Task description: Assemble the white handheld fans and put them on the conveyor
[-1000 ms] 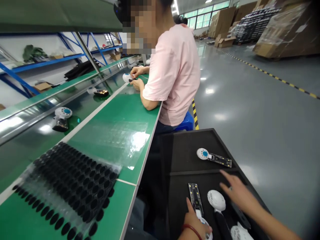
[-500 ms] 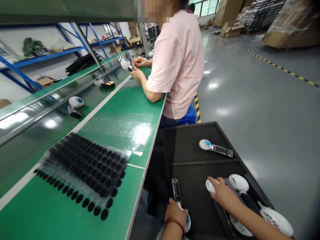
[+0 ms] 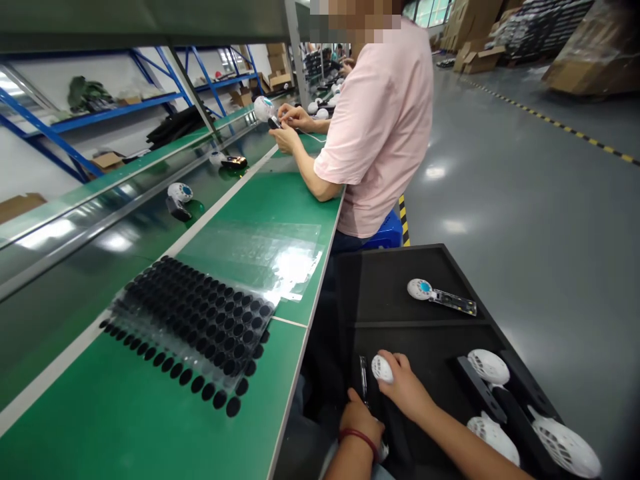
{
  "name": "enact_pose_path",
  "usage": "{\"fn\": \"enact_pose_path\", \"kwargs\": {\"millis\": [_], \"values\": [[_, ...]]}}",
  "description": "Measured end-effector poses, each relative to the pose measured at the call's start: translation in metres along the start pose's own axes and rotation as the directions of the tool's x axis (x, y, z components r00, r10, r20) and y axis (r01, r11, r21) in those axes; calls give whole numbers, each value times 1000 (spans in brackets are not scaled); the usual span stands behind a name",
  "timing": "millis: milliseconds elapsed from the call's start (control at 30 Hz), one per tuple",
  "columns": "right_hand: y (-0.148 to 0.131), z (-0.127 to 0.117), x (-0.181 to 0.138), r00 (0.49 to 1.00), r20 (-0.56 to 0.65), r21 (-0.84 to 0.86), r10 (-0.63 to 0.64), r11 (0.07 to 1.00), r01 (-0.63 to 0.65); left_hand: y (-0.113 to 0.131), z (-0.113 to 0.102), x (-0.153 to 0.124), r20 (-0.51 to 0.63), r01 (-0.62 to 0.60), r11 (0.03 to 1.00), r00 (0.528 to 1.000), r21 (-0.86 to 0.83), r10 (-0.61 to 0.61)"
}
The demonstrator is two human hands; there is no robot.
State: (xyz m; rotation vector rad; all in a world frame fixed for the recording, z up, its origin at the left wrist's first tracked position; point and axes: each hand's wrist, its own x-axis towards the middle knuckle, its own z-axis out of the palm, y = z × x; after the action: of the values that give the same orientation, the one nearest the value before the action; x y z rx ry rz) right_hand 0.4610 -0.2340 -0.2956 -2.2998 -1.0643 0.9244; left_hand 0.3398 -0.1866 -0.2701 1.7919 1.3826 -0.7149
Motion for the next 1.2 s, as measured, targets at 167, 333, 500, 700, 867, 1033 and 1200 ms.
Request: {"fn": "enact_pose_path", "kwargs": {"millis": [167,333,500,700,867,1033,1200], "values": [[12,14,-3,988,-92,128,121,986,-108,5,-5,1,-128,-70,997,989,40,75],[36,-15,-17,976,-173,218,130,972,-91,13,-14,2,-247,-146,969,950,200,194],[64,-97,-43,983,-183,195,20,981,17,12,-18,-1,-121,-457,806,838,377,532],[36,-133,-30,972,99,65,-213,976,207,7,-10,-9,169,-708,584,682,398,712],[-4,-69,-1,866,391,-38,-311,935,353,2,-12,-11,190,-653,649,747,390,637],[-5,-23,7,842,445,-87,-306,921,381,-6,-19,-15,41,-427,829,895,361,444],[14,-20,-2,867,383,-78,-320,923,376,0,-20,-18,-48,-499,789,834,359,549]]}}
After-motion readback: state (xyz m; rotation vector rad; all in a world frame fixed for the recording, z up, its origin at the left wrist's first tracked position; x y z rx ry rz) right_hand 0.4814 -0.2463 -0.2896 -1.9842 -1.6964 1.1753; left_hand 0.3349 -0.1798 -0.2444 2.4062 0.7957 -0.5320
